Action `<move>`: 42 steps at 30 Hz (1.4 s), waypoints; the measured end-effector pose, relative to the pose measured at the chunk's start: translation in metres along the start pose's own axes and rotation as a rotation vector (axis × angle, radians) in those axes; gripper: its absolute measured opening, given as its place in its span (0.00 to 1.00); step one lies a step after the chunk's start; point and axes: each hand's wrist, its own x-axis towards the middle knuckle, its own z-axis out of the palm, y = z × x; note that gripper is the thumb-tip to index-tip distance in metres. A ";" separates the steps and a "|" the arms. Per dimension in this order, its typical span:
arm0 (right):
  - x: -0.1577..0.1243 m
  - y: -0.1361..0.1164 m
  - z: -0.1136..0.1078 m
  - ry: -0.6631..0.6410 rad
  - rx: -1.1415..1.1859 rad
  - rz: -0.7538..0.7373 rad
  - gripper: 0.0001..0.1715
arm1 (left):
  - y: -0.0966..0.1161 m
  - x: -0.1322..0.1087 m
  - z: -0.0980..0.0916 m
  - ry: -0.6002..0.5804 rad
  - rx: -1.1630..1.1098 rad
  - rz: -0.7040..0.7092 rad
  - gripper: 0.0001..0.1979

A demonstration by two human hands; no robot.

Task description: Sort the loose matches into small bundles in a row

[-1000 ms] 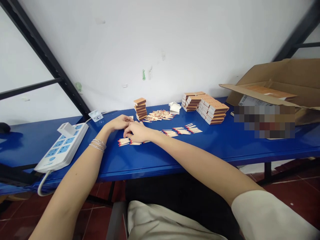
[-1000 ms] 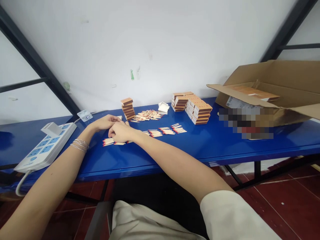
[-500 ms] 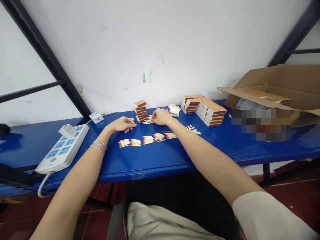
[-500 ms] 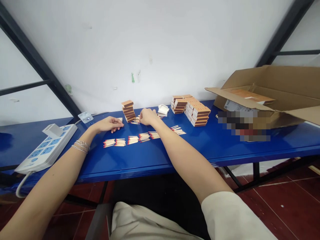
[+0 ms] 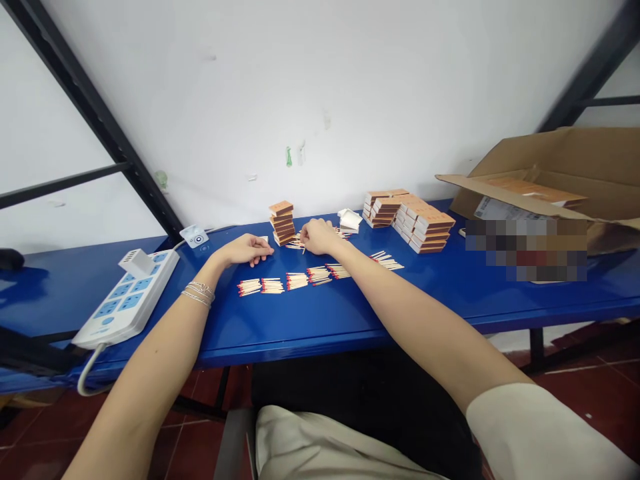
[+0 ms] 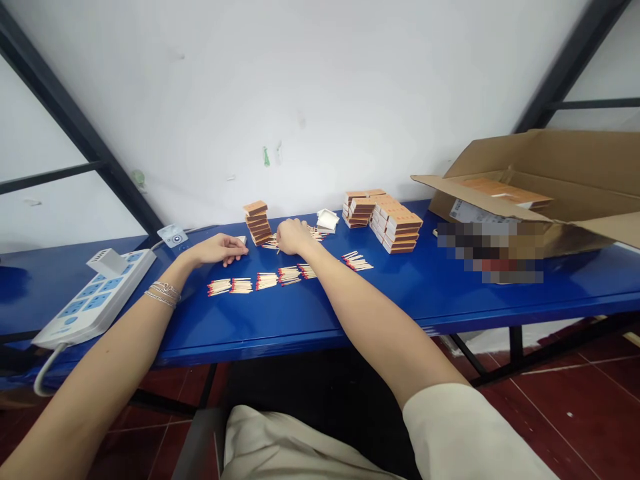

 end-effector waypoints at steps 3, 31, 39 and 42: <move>0.003 0.001 0.000 0.051 0.072 0.006 0.13 | -0.001 0.001 0.000 0.000 0.008 -0.011 0.14; -0.035 -0.078 0.012 -0.172 0.937 -0.135 0.03 | -0.017 0.007 -0.007 -0.027 -0.011 0.013 0.09; -0.033 -0.097 0.022 -0.073 0.474 -0.143 0.06 | -0.024 0.012 -0.009 -0.015 -0.038 0.004 0.10; -0.034 -0.096 0.021 -0.112 0.426 -0.176 0.09 | -0.023 0.012 -0.009 -0.020 -0.023 0.014 0.09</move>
